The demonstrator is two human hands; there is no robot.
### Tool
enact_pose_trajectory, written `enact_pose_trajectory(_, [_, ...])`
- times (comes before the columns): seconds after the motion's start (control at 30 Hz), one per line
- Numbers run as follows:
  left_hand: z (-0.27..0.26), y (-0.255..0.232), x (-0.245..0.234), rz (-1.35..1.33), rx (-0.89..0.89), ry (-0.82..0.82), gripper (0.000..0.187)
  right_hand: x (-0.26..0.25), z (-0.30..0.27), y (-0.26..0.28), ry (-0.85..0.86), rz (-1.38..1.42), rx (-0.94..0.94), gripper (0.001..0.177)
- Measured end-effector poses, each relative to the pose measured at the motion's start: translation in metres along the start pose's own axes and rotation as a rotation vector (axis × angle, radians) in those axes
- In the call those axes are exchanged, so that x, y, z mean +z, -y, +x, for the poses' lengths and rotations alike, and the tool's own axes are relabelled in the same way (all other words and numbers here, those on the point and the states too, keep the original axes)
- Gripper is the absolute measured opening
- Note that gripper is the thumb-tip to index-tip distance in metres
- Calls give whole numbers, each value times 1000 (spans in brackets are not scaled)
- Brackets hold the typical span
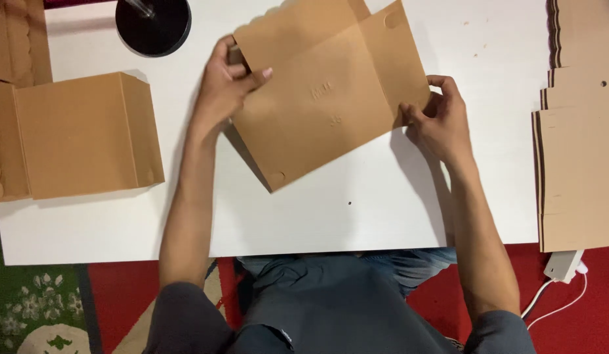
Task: Folding a flat cardboard cutout into a finished box
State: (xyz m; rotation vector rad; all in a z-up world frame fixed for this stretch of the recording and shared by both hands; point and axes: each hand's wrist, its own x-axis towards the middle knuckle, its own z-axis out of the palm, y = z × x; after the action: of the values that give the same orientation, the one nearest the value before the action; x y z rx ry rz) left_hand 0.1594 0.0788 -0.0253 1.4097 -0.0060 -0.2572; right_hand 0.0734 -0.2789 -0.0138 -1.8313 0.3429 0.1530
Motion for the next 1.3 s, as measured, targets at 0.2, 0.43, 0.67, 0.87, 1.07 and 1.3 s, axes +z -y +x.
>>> enact_pose_trajectory(0.2, [-72, 35, 56, 75, 43, -93, 107, -36, 12, 17, -6, -456, -268, 56])
enact_pose_trajectory(0.43, [-77, 20, 46, 128, 270, 75, 63, -20, 45, -24, -94, -631, -478, 56])
enact_pose_trajectory(0.67, [-99, -3, 27, -104, 80, 213, 84, 2, 47, -38, -354, -744, -639, 36])
enact_pose_trajectory(0.87, [-122, -20, 29, 253, -65, 122, 76, 13, 47, -41, -505, -797, -798, 15])
enact_pose_trajectory(1.07, [-145, -34, 47, 505, -249, -73, 44, 14, 43, -37, -456, -786, -787, 16])
enact_pose_trajectory(1.3, [-158, -15, 47, 910, -94, -80, 29, 15, 45, -40, -473, -884, -824, 15])
